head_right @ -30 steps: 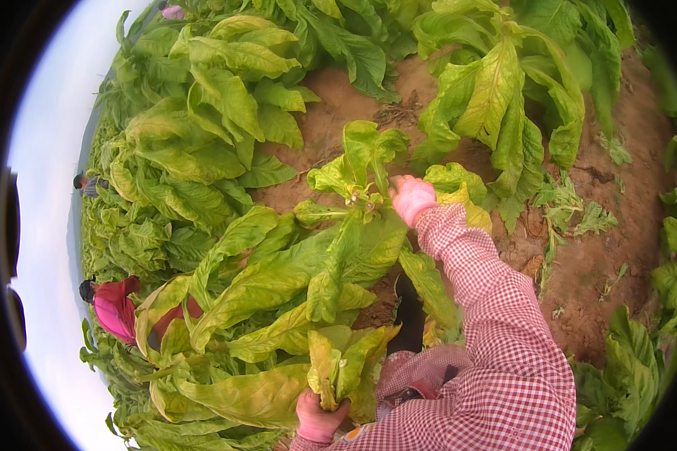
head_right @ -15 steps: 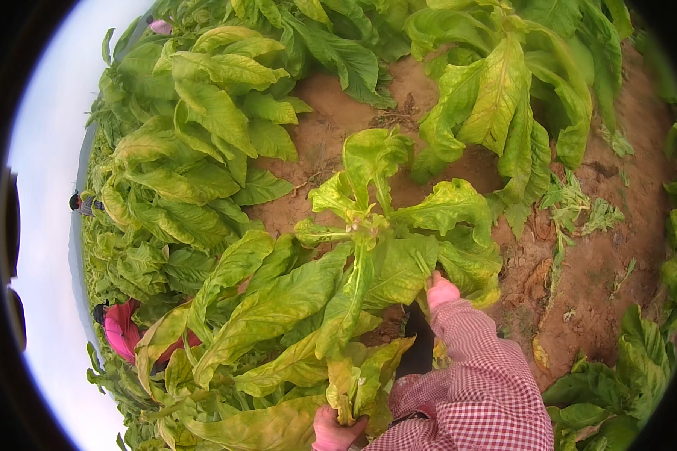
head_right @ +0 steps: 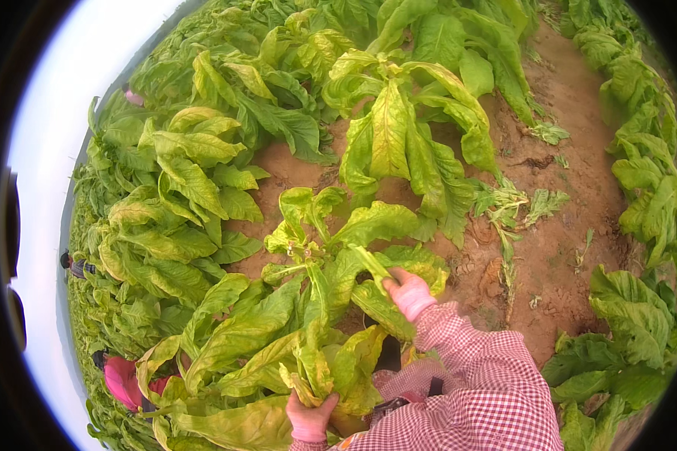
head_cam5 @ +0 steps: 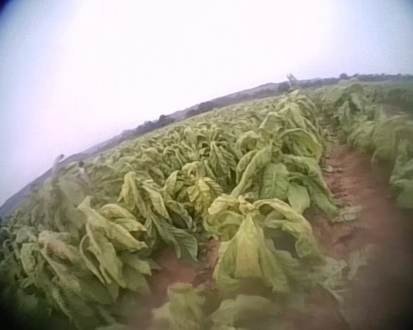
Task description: The person harvests tobacco leaves from plants in a field. The person repeatedly reaches for individual leaves, detaches them from the stalks, and holds them in hand while moving along the rows.
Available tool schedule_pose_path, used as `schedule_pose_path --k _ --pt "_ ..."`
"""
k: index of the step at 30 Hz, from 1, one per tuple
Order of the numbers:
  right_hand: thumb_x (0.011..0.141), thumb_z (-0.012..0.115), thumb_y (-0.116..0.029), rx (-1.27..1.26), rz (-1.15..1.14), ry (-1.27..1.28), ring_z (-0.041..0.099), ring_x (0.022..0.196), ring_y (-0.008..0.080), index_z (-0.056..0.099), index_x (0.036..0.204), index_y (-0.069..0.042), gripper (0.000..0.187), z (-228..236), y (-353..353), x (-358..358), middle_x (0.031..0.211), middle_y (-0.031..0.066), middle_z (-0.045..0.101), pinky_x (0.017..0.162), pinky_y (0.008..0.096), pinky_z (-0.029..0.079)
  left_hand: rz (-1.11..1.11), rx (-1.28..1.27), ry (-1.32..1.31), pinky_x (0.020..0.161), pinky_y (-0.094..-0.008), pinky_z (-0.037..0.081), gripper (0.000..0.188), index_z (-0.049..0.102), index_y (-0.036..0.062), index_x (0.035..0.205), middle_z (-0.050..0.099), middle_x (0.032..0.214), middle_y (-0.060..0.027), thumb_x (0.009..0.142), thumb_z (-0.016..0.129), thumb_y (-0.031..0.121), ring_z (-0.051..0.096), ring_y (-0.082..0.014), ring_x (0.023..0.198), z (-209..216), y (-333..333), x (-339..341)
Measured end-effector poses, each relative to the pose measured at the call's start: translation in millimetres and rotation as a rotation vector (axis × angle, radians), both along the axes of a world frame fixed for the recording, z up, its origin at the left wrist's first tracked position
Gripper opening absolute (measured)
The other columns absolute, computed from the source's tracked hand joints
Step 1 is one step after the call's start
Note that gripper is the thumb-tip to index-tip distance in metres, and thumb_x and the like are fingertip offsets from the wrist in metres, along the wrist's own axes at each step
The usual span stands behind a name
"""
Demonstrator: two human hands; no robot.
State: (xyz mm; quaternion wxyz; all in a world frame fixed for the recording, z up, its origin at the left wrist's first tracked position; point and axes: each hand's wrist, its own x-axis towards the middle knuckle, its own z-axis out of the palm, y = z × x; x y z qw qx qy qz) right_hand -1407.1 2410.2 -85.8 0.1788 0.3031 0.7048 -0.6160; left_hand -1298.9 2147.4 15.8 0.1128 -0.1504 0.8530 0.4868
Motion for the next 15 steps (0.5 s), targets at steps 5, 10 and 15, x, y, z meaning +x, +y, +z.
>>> schedule_pose_path --k 5,10,15 --pt "0.086 0.055 -0.025 -0.148 0.213 0.514 0.06 0.097 0.03 0.054 0.119 -0.007 0.038 55.2 -52.5 79.7 0.104 0.0178 0.062 0.084 0.0342 0.047 -0.05 0.117 0.12 0.078 -0.0308 0.051 0.06 0.048 -0.0045 0.115 0.062 0.101 -0.0115 0.061 0.074 -0.002 0.061 -0.0191 0.089 36.6 47.3 26.6" --pt "0.085 0.051 -0.021 -0.229 0.603 0.713 0.058 0.096 0.0345 0.053 0.119 -0.011 0.035 87.8 -80.6 137.9 0.104 0.0179 0.061 0.082 0.0385 0.047 0.019 0.247 0.2 0.082 -0.0305 0.048 0.063 0.044 -0.0026 0.119 0.058 0.104 -0.0089 0.062 0.071 -0.005 0.058 -0.0191 0.092 35.2 42.7 61.3" --pt "0.081 0.052 -0.025 0.087 1.082 0.704 0.059 0.087 0.0361 0.057 0.112 -0.011 0.034 99.5 -92.2 118.7 0.094 0.0165 0.062 0.076 0.0423 0.047 0.138 0.525 0.051 0.082 -0.0336 0.049 0.063 0.045 -0.0022 0.12 0.058 0.103 -0.0091 0.061 0.067 -0.01 0.059 -0.0209 0.09 37.0 16.9 76.3"
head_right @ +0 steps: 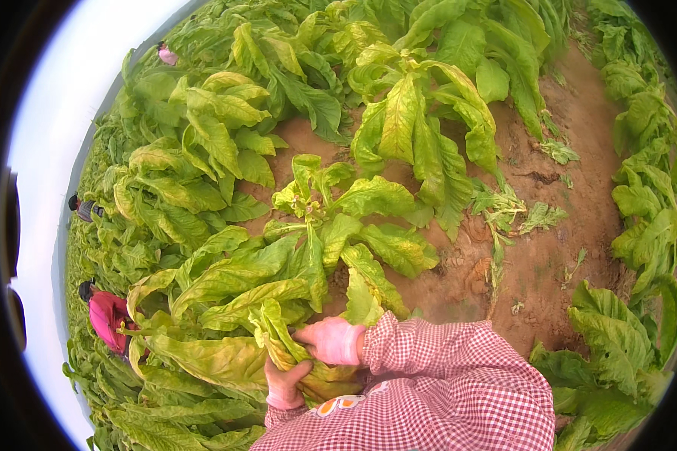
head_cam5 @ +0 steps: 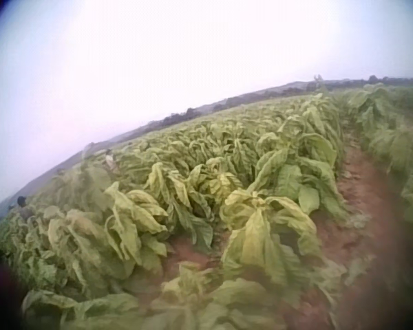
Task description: The person harvests tobacco leaves from plants in a field. The person repeatedly reaches for individual leaves, detaches them from the stalks, and holds them in hand while moving along the rows.
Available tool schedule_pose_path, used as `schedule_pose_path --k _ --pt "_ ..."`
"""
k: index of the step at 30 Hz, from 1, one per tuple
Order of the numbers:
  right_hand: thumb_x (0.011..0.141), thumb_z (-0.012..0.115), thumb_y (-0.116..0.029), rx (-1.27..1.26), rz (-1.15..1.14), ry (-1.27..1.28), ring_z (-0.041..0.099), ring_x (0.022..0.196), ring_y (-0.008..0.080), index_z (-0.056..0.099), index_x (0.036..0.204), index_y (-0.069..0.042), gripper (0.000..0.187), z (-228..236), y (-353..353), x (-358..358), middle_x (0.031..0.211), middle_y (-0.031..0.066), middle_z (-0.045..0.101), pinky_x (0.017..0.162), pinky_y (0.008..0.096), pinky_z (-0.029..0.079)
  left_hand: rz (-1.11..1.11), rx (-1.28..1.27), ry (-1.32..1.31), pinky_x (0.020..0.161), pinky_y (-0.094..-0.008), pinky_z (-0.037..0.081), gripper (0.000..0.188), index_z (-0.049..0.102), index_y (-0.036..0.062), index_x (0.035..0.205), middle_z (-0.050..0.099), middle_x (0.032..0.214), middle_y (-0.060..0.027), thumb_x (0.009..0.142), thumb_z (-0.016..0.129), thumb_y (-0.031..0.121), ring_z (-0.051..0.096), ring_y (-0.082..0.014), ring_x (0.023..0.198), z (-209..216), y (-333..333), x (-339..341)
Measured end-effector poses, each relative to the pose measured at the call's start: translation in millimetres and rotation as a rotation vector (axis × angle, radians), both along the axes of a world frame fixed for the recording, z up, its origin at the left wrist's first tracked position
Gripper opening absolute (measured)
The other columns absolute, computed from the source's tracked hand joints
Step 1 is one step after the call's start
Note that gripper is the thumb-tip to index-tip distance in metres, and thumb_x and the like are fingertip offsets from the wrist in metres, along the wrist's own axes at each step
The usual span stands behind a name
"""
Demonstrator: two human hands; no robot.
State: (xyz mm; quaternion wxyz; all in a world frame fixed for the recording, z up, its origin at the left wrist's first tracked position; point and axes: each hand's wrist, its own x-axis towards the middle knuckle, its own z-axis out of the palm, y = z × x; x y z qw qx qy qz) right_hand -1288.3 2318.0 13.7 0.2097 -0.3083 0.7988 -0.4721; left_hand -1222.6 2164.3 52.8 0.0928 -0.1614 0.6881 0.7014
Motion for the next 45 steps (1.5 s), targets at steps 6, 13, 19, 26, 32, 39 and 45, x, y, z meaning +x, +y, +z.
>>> schedule_pose_path --k 6,13,19,26,32,39,45 --pt "0.078 0.059 -0.038 -0.031 0.176 -0.292 0.06 0.09 0.0325 0.061 0.112 -0.013 0.042 -6.6 -29.4 -49.4 0.1 0.0146 0.064 0.079 0.0361 0.047 0.175 0.189 -0.072 0.083 -0.0338 0.048 0.06 0.049 -0.0027 0.114 0.059 0.101 -0.0092 0.057 0.064 -0.01 0.058 -0.0219 0.091 -4.9 -37.9 -17.0" --pt "0.075 0.064 -0.038 0.14 -0.382 -0.57 0.053 0.11 0.0295 0.053 0.122 -0.004 0.059 -191.1 -55.1 -207.8 0.119 0.0158 0.057 0.096 0.0319 0.04 0.306 0.165 -0.237 0.079 -0.0356 0.048 0.057 0.05 -0.0035 0.112 0.059 0.099 -0.0096 0.058 0.065 -0.011 0.059 -0.0231 0.089 -33.5 -94.0 -57.7" --pt "0.079 0.06 -0.043 0.312 -0.6 -0.826 0.052 0.111 0.0297 0.053 0.12 -0.002 0.058 -327.8 -118.5 -316.9 0.122 0.018 0.054 0.096 0.0338 0.04 0.395 0.156 -0.309 0.082 -0.0369 0.049 0.061 0.047 -0.0031 0.117 0.059 0.103 -0.0113 0.06 0.069 -0.01 0.059 -0.024 0.092 -54.1 -129.1 -94.9" --pt "0.077 0.069 -0.029 0.407 -0.803 -0.716 0.06 0.086 0.0244 0.06 0.098 0.008 0.043 -392.5 -171.9 -346.1 0.095 0.0152 0.065 0.079 0.0311 0.046 0.177 -0.019 -0.411 0.084 -0.0375 0.048 0.062 0.047 -0.0014 0.118 0.059 0.104 -0.0134 0.061 0.072 -0.003 0.06 -0.0248 0.094 -86.4 -160.1 -123.1" --pt "0.076 0.07 -0.024 0.204 -0.787 -1.17 0.054 0.048 0.0185 0.06 0.091 0.006 0.035 -353.6 -118.8 -271.8 0.064 0.0105 0.061 0.044 0.0339 0.043 0.232 0.096 -0.378 0.085 -0.0366 0.047 0.072 0.042 -0.0005 0.126 0.056 0.112 -0.0127 0.061 0.07 -0.01 0.055 -0.0249 0.1 -85.3 -165.4 -122.0" --pt "0.077 0.067 -0.021 0.055 -1.191 -0.817 0.06 0.074 0.0231 0.056 0.108 0.003 0.041 -288.9 -29.4 -392.9 0.086 0.0149 0.064 0.067 0.0356 0.048 0.172 0.12 -0.396 0.083 -0.036 0.049 0.067 0.044 -0.0004 0.123 0.058 0.108 -0.0114 0.062 0.07 -0.008 0.058 -0.0236 0.096 -99.5 -169.1 -106.0" --pt "0.074 0.068 -0.039 0.717 -0.539 -0.572 0.059 0.098 0.026 0.056 0.113 0.0 0.057 -320.3 -98.0 -495.9 0.102 0.0178 0.062 0.083 0.0333 0.047 0.219 0.129 -0.392 0.082 -0.0371 0.05 0.066 0.044 -0.0014 0.124 0.059 0.108 -0.0127 0.064 0.069 -0.009 0.059 -0.025 0.096 -99.7 -170.5 -119.6"
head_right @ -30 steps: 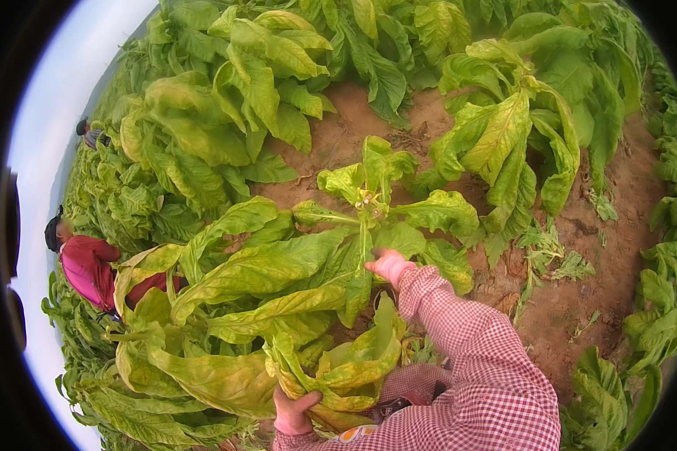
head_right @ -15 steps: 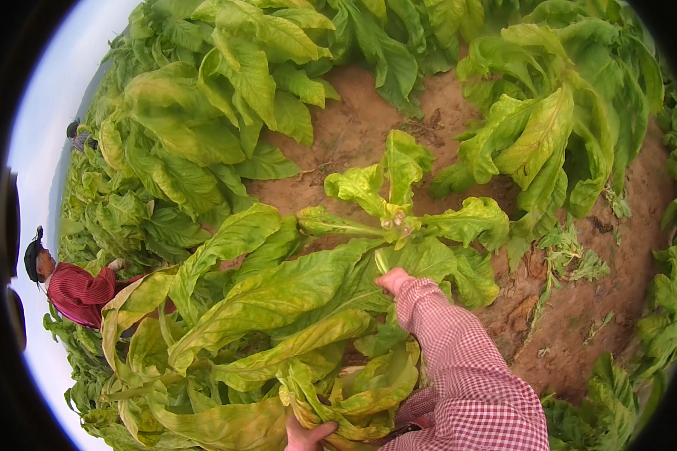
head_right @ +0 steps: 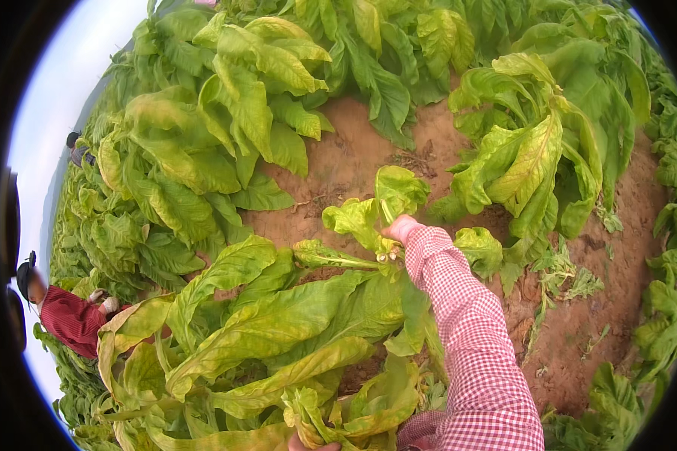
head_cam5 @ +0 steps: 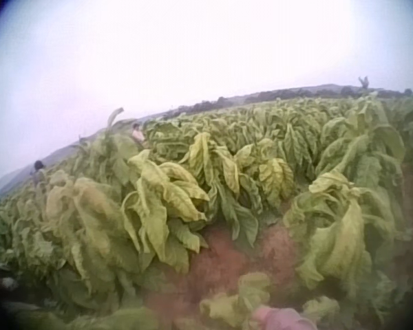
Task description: The person harvests tobacco leaves from plants in a field. The person repeatedly reaches for individual leaves, detaches them from the stalks, and holds them in hand while moving along the rows.
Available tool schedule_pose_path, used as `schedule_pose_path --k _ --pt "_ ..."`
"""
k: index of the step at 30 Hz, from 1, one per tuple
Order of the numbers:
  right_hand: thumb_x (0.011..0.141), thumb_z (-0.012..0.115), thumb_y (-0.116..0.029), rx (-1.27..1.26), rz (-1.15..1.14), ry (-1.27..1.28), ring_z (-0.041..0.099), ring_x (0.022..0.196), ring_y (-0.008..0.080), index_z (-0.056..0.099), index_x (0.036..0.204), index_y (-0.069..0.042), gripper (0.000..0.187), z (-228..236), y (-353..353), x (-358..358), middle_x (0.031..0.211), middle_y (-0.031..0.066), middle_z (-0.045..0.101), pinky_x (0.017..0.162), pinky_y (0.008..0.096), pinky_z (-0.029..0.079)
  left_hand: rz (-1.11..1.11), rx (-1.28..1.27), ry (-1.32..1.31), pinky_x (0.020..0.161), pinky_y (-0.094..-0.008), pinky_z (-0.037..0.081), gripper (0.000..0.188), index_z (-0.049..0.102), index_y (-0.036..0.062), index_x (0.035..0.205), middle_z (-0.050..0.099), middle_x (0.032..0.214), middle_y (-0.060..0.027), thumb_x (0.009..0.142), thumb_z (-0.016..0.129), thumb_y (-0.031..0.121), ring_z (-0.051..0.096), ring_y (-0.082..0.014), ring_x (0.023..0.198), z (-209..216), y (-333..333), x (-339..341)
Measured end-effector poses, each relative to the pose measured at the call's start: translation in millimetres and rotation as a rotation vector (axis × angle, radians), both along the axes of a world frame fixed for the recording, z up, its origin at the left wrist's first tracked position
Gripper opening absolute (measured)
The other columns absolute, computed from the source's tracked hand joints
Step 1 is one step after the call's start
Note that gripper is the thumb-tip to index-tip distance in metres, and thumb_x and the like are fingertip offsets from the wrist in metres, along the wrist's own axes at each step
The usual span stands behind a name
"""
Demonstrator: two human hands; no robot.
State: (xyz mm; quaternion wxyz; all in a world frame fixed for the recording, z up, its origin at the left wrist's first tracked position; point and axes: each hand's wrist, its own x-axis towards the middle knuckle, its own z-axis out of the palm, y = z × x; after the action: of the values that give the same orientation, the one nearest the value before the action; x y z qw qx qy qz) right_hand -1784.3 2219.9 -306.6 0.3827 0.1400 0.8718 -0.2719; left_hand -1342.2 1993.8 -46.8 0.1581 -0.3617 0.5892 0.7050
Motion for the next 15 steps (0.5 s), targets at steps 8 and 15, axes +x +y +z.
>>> schedule_pose_path --k 8,15 --pt "0.08 0.062 -0.024 0.081 0.003 0.429 0.062 0.081 0.0232 0.061 0.097 0.0 0.029 -73.5 25.4 6.0 0.086 0.0134 0.065 0.072 0.0328 0.049 -0.044 -0.064 -0.024 0.083 -0.0362 0.049 0.068 0.043 -0.0018 0.125 0.059 0.109 -0.0127 0.062 0.071 -0.007 0.059 -0.0246 0.096 -5.4 -14.4 -16.6" --pt "0.075 0.068 -0.027 -0.271 -1.008 0.493 0.058 0.06 0.0273 0.054 0.092 0.009 0.042 -33.3 118.9 108.9 0.074 0.0175 0.061 0.057 0.0377 0.047 -0.026 0.002 -0.018 0.083 -0.0374 0.05 0.066 0.046 -0.0026 0.123 0.059 0.108 -0.0134 0.061 0.07 -0.01 0.059 -0.0251 0.096 -14.1 -3.5 -15.9"
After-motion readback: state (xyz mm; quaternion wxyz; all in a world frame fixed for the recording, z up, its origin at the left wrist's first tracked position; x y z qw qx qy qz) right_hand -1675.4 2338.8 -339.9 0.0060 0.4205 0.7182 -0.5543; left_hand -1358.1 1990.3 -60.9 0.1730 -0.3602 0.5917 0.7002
